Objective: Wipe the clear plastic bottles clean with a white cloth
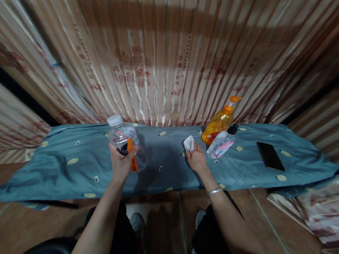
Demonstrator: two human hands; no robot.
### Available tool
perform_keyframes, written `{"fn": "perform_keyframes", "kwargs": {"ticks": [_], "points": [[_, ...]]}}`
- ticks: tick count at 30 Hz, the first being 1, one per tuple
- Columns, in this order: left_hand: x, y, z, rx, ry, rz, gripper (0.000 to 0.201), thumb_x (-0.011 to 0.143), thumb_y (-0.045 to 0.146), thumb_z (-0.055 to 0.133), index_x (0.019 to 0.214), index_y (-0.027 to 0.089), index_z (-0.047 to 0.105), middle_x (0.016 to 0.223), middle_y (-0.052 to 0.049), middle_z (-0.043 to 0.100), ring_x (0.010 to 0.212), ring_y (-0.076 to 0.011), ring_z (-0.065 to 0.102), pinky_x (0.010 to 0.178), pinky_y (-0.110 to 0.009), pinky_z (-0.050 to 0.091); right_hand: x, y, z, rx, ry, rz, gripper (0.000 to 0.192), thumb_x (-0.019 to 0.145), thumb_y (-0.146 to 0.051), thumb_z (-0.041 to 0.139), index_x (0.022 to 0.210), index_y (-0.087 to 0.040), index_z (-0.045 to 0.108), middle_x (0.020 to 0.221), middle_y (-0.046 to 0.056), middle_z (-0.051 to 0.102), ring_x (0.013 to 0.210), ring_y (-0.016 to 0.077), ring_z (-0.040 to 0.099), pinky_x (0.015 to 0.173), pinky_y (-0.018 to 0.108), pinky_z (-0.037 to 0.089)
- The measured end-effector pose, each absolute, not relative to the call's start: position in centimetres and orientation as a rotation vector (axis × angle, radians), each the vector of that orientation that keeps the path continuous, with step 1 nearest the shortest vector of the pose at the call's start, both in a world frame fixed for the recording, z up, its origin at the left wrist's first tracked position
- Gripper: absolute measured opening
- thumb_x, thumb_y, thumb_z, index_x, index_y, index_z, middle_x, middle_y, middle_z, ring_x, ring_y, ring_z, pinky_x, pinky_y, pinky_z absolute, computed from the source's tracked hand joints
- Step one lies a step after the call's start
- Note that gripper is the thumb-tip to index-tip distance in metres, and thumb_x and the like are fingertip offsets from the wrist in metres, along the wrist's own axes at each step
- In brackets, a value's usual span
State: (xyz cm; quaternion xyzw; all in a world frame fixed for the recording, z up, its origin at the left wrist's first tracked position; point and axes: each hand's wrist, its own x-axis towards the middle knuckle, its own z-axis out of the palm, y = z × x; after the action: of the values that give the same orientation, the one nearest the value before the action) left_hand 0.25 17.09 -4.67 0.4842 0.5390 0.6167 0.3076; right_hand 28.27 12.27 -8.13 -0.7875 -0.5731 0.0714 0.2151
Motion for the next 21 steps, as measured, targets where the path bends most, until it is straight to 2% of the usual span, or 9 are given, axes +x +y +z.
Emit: {"fn": "perform_keyframes", "kwargs": {"ticks": [2,4,7,12,14,17,20,21], "points": [[-0.1,17.2,-4.7,1.294,1.446,1.645,0.060,0.087,0.035,0.081,0.139,0.018,0.058,0.124,-0.010,0.071,0.111,-0.0276,0.070,0.102,-0.054,0.054,27.7,13.3,-8.8,-2.338,-1.618,0.210,0.053,0.098,-0.023,0.055,0.147,-0.001,0.053,0.155,0.032,0.052,0.143,0.0427,0.052,0.114,0.056,0.046],[-0.4,17.4,-4.8,1.298,1.463,1.654,0.063,0.085,0.034,0.083,0.140,0.018,0.056,0.124,-0.011,0.071,0.111,-0.0278,0.070,0.102,-0.054,0.054,25.9,14.7,-9.3,-2.366,-1.676,0.263,0.053,0.099,-0.013,0.049,0.150,0.000,0.051,0.161,0.033,0.044,0.146,0.0463,0.046,0.113,0.062,0.045],[-0.6,17.7,-4.9,1.294,1.485,1.664,0.063,0.085,0.034,0.083,0.140,0.018,0.056,0.122,-0.010,0.071,0.107,-0.0269,0.071,0.100,-0.053,0.056,21.7,17.1,-9.4,-2.263,-1.798,0.325,0.050,0.101,-0.007,0.039,0.149,-0.001,0.054,0.165,0.026,0.044,0.148,0.0405,0.045,0.116,0.054,0.045],[-1.2,18.6,-4.9,1.268,1.535,1.705,0.057,0.089,0.036,0.080,0.138,0.018,0.058,0.122,-0.010,0.071,0.107,-0.0264,0.070,0.099,-0.052,0.056,14.3,16.7,-9.7,-1.960,-2.100,0.449,0.055,0.098,-0.011,0.053,0.153,-0.011,0.052,0.167,0.015,0.047,0.150,0.0324,0.043,0.121,0.048,0.043],[-1.7,18.9,-4.9,1.247,1.558,1.719,0.055,0.089,0.036,0.079,0.137,0.018,0.059,0.121,-0.010,0.070,0.106,-0.0260,0.070,0.099,-0.052,0.056,13.2,14.3,-10.3,-1.768,-2.248,0.505,0.056,0.093,-0.011,0.057,0.149,-0.016,0.059,0.162,0.010,0.054,0.149,0.0250,0.047,0.122,0.039,0.043],[-2.3,19.2,-5.0,1.224,1.578,1.727,0.055,0.089,0.035,0.079,0.137,0.018,0.059,0.121,-0.010,0.070,0.105,-0.0256,0.070,0.099,-0.052,0.056,15.5,10.1,-11.4,-1.389,-2.491,0.531,0.063,0.085,-0.003,0.052,0.145,-0.015,0.063,0.159,0.011,0.057,0.147,0.0248,0.050,0.126,0.043,0.041],[-2.5,18.9,-5.1,1.220,1.574,1.718,0.054,0.090,0.034,0.079,0.137,0.018,0.059,0.119,-0.009,0.071,0.105,-0.0256,0.070,0.099,-0.051,0.056,21.9,7.4,-12.0,-1.576,-2.461,0.367,0.072,0.081,0.002,0.046,0.146,-0.023,0.064,0.159,0.006,0.058,0.150,0.0230,0.049,0.123,0.045,0.046],[-2.5,18.8,-5.2,1.218,1.573,1.712,0.052,0.090,0.034,0.079,0.136,0.018,0.060,0.119,-0.009,0.071,0.105,-0.0255,0.070,0.098,-0.051,0.056,24.3,6.9,-11.9,-1.659,-2.424,0.331,0.070,0.081,0.002,0.045,0.145,-0.019,0.064,0.158,0.010,0.059,0.150,0.0262,0.049,0.122,0.048,0.047]]}}
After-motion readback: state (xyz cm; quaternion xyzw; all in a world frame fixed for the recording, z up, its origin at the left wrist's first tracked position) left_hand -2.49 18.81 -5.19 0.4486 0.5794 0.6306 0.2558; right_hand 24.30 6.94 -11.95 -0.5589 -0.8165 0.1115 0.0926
